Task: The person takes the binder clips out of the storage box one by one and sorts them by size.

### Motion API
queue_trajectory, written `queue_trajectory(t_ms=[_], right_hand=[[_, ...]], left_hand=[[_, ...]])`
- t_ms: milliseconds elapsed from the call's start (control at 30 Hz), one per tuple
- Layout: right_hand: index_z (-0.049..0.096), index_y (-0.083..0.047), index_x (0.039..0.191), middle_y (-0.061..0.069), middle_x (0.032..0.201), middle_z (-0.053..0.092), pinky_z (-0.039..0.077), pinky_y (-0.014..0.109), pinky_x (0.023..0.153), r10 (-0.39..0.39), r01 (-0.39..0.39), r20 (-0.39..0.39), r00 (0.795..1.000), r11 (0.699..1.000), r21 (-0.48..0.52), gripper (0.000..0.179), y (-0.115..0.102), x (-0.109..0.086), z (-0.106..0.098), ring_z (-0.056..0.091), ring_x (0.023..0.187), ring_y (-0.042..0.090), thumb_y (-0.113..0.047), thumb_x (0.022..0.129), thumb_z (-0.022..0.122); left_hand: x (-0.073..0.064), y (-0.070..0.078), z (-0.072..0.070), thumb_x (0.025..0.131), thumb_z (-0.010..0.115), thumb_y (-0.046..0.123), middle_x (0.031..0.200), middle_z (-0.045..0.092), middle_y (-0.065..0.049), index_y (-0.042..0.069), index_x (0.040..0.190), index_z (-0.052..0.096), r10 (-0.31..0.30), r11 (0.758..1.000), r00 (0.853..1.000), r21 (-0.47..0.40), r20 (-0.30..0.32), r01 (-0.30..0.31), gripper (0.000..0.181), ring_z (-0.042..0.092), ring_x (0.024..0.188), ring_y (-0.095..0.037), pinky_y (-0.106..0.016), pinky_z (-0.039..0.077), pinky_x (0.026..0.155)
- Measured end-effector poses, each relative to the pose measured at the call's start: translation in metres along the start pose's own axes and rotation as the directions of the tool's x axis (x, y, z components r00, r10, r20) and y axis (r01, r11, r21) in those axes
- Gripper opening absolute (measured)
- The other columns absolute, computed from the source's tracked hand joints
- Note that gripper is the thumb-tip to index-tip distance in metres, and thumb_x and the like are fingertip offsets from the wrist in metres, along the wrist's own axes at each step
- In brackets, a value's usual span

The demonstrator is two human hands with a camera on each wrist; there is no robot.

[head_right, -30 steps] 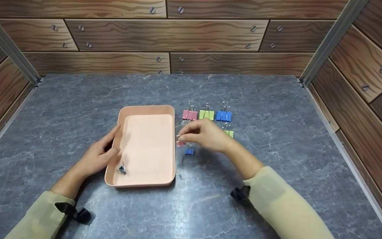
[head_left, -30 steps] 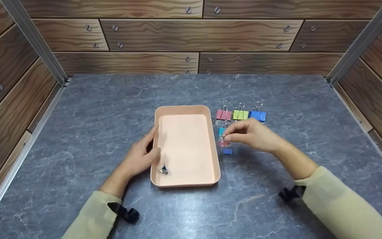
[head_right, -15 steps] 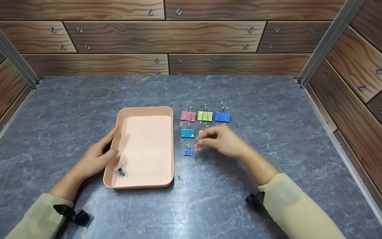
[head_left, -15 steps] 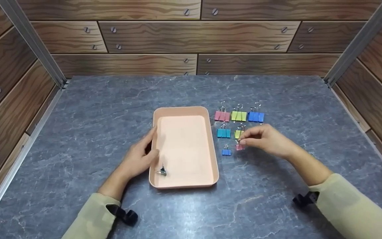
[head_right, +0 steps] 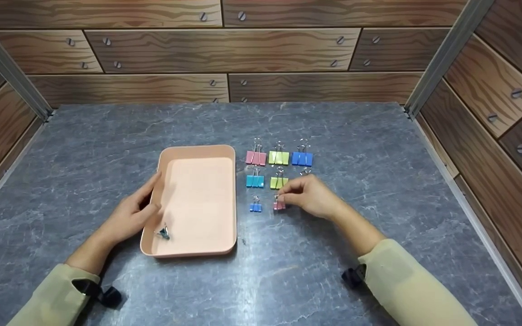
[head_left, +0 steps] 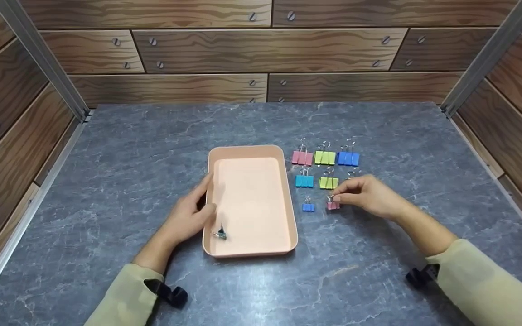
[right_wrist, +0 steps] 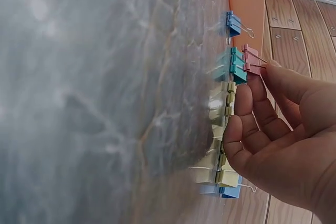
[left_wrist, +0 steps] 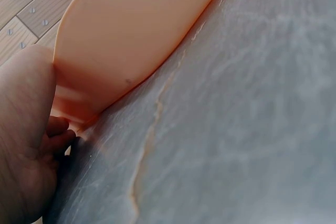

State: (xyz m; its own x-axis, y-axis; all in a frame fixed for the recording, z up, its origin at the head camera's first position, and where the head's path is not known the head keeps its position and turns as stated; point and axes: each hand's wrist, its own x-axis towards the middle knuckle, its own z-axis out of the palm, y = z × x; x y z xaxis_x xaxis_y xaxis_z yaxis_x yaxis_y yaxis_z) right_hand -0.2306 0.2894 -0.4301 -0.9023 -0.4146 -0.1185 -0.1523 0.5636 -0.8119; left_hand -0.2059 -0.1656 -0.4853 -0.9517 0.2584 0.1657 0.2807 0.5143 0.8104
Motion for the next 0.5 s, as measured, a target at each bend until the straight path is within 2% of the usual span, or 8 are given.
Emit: queue_trajectory(t_ms=[500], right_hand=[[0.082,-0.003,0.11,0.008,0.106,0.078,0.054,0.023,0.077,0.02,-0.021,-0.031,0.999,1.0,-0.022,0.02,0.0042,-0.0021,0.004,0.065,0.093,0.016,-0.018,0.096,0.078]], left_hand=[[0.0001,-0.0004,-0.0002,0.097,0.063,0.015,0.165,0.041,-0.016,0.019,0.169,0.031,0.024,1.0,1.0,-0.004,0.0,-0.024,0.079,0.041,0.151,-0.029,-0.043,0.032,0.125]])
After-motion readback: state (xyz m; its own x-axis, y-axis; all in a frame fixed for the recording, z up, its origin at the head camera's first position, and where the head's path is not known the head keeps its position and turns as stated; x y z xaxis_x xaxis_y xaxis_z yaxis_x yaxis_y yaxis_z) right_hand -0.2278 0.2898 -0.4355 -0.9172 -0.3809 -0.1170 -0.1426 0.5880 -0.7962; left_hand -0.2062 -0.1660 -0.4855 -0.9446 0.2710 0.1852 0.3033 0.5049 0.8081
